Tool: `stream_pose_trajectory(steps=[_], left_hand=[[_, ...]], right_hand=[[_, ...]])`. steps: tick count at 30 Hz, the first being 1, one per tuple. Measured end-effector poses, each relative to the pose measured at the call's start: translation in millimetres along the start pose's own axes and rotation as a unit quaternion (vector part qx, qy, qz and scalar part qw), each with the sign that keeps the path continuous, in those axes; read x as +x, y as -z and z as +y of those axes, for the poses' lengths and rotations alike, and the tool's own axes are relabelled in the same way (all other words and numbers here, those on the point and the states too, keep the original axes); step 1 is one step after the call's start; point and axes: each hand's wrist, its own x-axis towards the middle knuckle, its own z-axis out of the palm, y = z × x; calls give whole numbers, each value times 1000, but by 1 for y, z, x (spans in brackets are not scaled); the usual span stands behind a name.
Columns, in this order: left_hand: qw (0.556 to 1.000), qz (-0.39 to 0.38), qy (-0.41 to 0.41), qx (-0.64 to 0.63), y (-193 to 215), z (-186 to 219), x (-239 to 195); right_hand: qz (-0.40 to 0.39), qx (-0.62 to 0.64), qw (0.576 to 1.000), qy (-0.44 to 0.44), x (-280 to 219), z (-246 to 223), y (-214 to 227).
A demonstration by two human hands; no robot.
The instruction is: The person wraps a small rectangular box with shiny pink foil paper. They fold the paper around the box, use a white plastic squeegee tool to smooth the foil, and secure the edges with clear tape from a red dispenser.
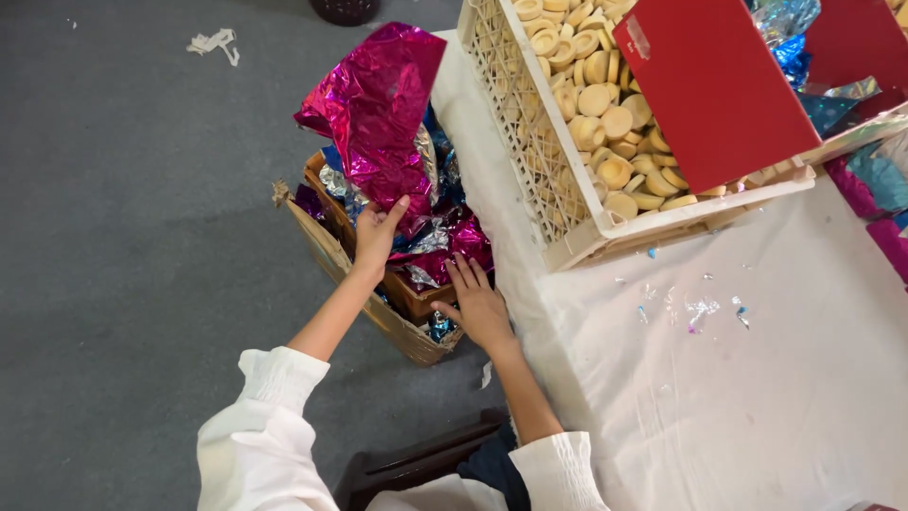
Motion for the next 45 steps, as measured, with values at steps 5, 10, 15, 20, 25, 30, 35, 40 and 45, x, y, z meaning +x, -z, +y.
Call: stream_pose_trajectory(steps=[5,10,15,20,25,30,35,40,45], left_hand=[[1000,-18,7,0,-14,25,-11],[998,-60,-6,-29,-20,16,-21],[996,-49,65,42,-24,29,-39],[995,-96,6,27,-13,10,-32],[999,-41,31,4,-22,38,-38],[997,-57,-28,-35,-27,57,-45],[981,-2,-185,64,-34,60,-94],[858,-151,-273,409,-23,15,-134],[705,-405,-403,421,-24,11,-135]], right_hand=[[89,45,995,27,0,0,-14],[184,182,966,-11,12,-29,24],[161,167,972,31,33,-11,17],[67,56,996,-5,24,9,-23],[71,-1,997,-10,23,10,-40],[173,219,956,-86,1,-33,26],[214,370,903,-36,-31,-56,37],[312,509,800,62,-71,-64,86],[346,351,856,-155,-146,-30,67]])
